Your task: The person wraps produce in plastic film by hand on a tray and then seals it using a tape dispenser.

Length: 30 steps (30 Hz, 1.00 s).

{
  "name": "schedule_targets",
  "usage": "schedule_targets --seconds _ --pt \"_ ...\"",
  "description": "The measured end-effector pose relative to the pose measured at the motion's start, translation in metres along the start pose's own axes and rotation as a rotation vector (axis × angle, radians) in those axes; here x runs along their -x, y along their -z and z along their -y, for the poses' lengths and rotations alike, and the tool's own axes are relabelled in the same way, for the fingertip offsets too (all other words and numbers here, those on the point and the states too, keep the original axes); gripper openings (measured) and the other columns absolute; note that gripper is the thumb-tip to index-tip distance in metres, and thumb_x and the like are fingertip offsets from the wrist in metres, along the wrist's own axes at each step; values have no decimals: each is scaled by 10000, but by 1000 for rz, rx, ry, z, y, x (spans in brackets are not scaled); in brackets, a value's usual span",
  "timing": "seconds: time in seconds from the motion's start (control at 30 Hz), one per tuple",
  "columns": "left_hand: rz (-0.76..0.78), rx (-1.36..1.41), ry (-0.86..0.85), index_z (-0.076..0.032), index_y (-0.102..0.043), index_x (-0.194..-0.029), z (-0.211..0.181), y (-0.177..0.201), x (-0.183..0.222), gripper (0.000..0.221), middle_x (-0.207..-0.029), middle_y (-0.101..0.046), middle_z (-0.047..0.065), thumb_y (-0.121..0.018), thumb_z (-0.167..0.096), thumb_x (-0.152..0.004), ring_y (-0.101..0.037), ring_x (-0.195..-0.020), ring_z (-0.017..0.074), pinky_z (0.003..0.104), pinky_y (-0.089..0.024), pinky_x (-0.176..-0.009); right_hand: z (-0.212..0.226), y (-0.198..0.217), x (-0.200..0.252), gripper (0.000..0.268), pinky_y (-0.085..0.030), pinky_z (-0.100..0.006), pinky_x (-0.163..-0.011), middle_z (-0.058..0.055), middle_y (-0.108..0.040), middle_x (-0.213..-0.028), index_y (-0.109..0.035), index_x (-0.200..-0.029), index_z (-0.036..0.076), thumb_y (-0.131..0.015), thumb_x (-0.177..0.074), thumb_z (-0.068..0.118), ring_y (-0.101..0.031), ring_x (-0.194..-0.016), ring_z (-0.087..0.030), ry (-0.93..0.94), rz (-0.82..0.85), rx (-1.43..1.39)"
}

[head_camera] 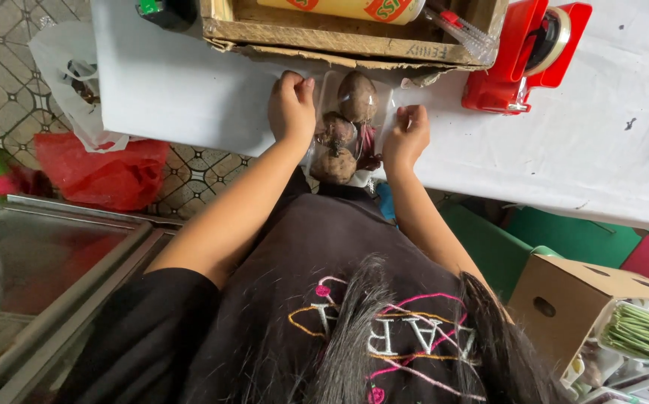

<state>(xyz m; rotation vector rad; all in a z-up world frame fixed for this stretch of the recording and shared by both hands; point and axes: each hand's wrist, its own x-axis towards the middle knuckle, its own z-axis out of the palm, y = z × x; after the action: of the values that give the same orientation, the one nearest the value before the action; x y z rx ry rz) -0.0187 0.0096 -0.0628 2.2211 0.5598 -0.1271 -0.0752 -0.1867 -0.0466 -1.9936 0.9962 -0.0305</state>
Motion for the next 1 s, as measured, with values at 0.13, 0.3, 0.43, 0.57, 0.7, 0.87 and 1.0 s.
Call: schedule_targets --seconds 0.13,0.3,0.43,0.57,0.7,0.87,1.0 --pt "-54 -75 -33 -190 -554 -913 1 -4 8 221 -847 -702 30 -543 -394 -995 -637 -780 302 488 -448 -550 4 0 7 159 -518 -326 -789 -26 -723 -882 -571 -890 118 -494 -1026 146 -656 -830 -170 127 30 -122" --pt "22 -156 133 -207 -558 -1017 -2 -13 10 255 -864 -732 48 -449 -437 -1021 -669 -753 338 499 -442 -514 11 -1 -2 177 -501 -316 -776 -12 -683 -806 -544 -881 120 -489 -1043 164 -610 -760 -136 -131 80 -84" --pt "-1 -141 116 -164 -529 -1020 9 -24 6 265 -831 -734 87 -418 -404 -1036 -672 -715 370 509 -468 -562 25 2 -3 213 -484 -303 -676 -25 -618 -815 -501 -865 121 -419 -1000 -22 -574 -704 -141 -246 136 -140" --pt "16 -39 158 -195 -501 -1118 17 -27 14 226 -1028 -732 60 -464 -410 -1060 -718 -1051 345 516 -555 -924 -26 -14 -21 187 -512 -286 -630 9 -637 -633 -613 -920 118 -519 -1068 185 -649 -612 -138 -25 121 -90" --pt "43 50 257 -150 -507 -1307 27 -40 17 408 -1281 -692 118 -445 -482 -1079 -651 -1227 355 510 -527 -1034 -6 -6 -11 165 -466 -288 -543 -29 -592 -647 -608 -939 113 -525 -1062 186 -569 -581 -146 -118 122 -169" --pt "96 73 341 -113 -519 -1401 26 -45 20 532 -1380 -650 166 -433 -527 -1077 -605 -1301 371 512 -505 -1089 -17 -4 -16 160 -481 -287 -522 -53 -574 -725 -593 -1006 85 -523 -1075 211 -528 -605 -153 -209 199 -241" --pt "244 280 439 -115 -554 -1279 -16 -6 25 480 -1232 -630 104 -441 -525 -1056 -620 -1142 309 448 -515 -934 13 23 3 216 -507 -262 -412 -13 -565 -684 -592 -971 90 -461 -1093 211 -561 -497 -109 -328 268 -388"
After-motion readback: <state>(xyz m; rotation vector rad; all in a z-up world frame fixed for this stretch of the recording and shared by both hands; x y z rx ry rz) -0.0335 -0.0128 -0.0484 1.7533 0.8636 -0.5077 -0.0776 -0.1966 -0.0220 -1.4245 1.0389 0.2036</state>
